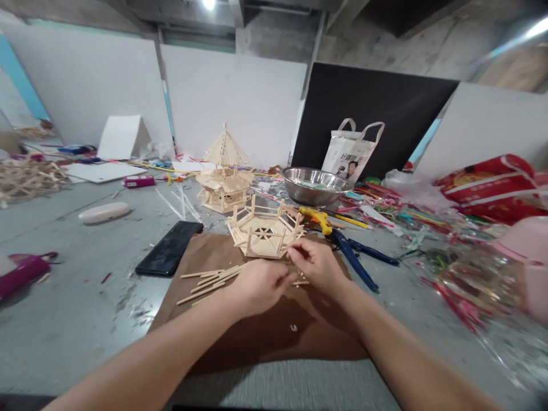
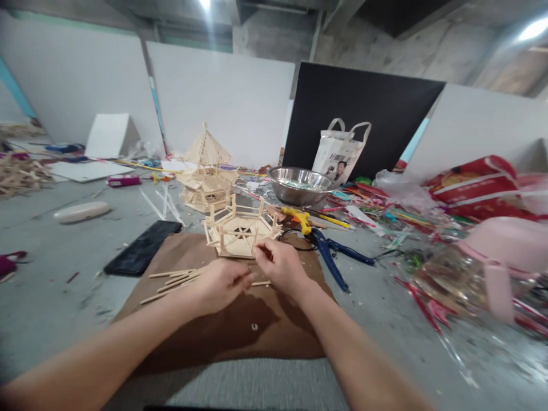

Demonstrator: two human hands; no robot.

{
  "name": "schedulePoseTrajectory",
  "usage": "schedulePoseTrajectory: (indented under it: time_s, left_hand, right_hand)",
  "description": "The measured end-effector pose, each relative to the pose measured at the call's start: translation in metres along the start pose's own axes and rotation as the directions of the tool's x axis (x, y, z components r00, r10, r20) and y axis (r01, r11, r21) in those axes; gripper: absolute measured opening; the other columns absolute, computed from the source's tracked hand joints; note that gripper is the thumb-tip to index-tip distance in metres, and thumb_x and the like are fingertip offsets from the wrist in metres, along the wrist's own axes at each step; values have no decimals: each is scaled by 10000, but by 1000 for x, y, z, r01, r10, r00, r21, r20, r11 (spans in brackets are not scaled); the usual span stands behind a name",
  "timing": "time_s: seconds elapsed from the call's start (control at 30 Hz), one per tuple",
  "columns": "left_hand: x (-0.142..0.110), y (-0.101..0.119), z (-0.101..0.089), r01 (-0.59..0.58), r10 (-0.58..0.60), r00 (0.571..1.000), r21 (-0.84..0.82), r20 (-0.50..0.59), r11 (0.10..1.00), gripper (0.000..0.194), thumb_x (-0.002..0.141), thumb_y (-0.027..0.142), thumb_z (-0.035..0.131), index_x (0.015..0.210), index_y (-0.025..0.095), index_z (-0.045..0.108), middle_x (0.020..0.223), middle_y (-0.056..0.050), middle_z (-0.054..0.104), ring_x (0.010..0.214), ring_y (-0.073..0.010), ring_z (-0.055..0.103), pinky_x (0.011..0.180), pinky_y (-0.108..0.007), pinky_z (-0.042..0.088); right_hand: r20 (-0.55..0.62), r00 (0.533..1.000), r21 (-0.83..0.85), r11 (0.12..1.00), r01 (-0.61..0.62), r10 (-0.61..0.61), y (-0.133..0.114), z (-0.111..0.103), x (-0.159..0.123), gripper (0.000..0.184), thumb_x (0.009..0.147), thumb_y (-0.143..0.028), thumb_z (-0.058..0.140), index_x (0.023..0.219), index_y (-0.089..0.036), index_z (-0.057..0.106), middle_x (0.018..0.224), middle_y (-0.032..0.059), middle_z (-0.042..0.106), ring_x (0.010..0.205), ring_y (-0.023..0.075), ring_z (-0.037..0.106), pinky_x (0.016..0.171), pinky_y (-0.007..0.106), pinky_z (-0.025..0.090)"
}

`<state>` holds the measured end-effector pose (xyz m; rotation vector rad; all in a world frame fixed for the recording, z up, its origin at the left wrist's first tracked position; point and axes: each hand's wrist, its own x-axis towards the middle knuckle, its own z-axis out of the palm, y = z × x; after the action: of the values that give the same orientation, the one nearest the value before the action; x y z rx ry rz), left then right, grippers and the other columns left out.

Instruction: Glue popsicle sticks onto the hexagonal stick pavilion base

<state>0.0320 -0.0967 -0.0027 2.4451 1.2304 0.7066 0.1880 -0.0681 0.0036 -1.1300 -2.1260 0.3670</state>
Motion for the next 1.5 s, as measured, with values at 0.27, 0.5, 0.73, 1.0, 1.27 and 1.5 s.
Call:
schedulePoseTrajectory:
  time_s: [0.27,0.5,0.73,1.0,1.27,1.5]
  left_hand:
    - [-6,-20,27,-54,45,998,235,42,971,381,800,331,327,602,145,594,599,-76,612,528,-145,540,504,-245,368]
    - [-9,-21,27,-143,129,987,162,94,976,238,796,250,373,868,168,585,850,-81,637,723,-185,581,611,-272,421]
    - [-8,-19,23,-184,169,981,170,99,968,205,780,158,370,807,167,573,804,-62,631,710,-160,569,623,-253,401]
    - [-10,-15,19,-91,61,987,200,149,976,468,806,447,319,565,159,600,575,-56,624,541,-139,557,499,-228,354]
    - [-11,-18,8,-182,169,975,79,145,980,298,819,349,351,886,244,622,904,-4,602,747,-109,568,663,-199,407]
    - [-8,-34,-2,-90,101,987,84,-126,992,229,796,281,396,851,204,604,877,-28,583,771,-117,548,658,-203,413]
  right_hand:
    - [251,968,65,998,13,-28,-9,17,-7,259,805,-293,384,704,-158,579,630,0,588,592,109,518,542,198,354]
    - [221,975,-29,999,29,-22,-4,19,-8,299,830,-327,339,689,-172,551,637,5,577,597,110,507,537,198,331]
    - [177,984,-150,988,30,-3,4,18,-7,381,844,-393,285,604,-174,484,560,-8,528,536,99,478,506,190,300]
    - [-199,973,-293,940,-174,118,31,-10,4,324,822,-390,325,705,-189,550,633,23,597,596,142,536,542,222,342]
    - [-479,797,-421,700,-577,368,114,-46,13,292,736,-239,412,973,-124,538,971,109,592,879,207,520,792,303,361]
    - [-380,765,-422,639,-643,520,126,-42,40,331,776,-387,371,888,-159,584,906,109,623,889,223,549,746,309,380]
